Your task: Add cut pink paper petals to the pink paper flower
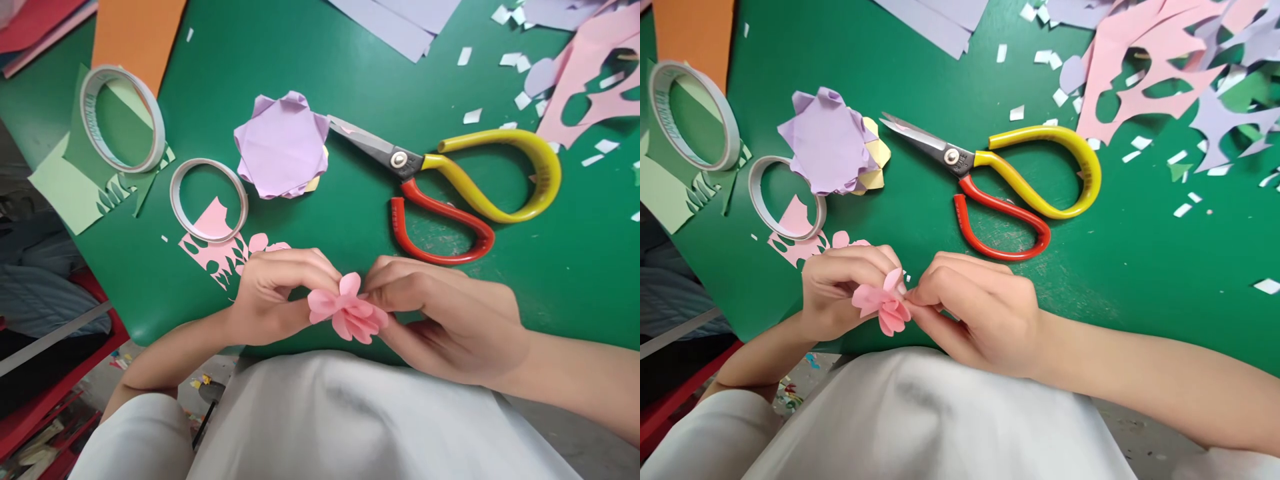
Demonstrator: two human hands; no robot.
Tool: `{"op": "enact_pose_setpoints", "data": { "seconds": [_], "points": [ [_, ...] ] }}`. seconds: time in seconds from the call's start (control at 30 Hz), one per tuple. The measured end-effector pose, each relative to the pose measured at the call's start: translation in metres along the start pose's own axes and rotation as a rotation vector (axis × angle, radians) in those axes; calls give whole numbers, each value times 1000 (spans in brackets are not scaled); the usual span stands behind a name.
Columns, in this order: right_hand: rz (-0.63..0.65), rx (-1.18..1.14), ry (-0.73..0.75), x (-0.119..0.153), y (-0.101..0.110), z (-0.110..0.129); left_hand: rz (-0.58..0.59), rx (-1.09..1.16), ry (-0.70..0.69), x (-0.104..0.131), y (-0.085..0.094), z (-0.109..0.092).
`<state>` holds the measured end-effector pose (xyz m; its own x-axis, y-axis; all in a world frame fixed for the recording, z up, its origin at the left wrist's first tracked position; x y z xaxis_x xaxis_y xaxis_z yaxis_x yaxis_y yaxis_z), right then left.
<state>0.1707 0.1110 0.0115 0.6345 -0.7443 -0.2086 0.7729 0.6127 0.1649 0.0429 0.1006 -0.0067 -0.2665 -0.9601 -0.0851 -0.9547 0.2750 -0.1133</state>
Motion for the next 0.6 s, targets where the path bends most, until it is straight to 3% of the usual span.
{"op": "enact_pose_setpoints", "data": {
  "seconds": [0.17, 0.4, 0.6],
  "points": [
    [14, -2, -35, 1, -1, 0, -16, 120, 145, 4, -1, 12],
    [-54, 9, -96, 1, 7, -5, -81, 128, 186, 8, 9, 15],
    [-71, -90, -84, 0, 10, -5, -34, -189, -66, 1, 2, -11]
  ]
}}
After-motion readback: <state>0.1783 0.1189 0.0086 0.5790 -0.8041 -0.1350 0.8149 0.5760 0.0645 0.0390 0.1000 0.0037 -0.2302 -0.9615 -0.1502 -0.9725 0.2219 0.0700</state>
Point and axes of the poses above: each hand's wrist, its own x-axis away from the middle knuckle, its own y-axis out of the back of the hand, z = x × y, the point moved 8 cm from there along -x, towards the middle knuckle, and after that the axes turned 1 degree about -y, right-handed, at the moved point
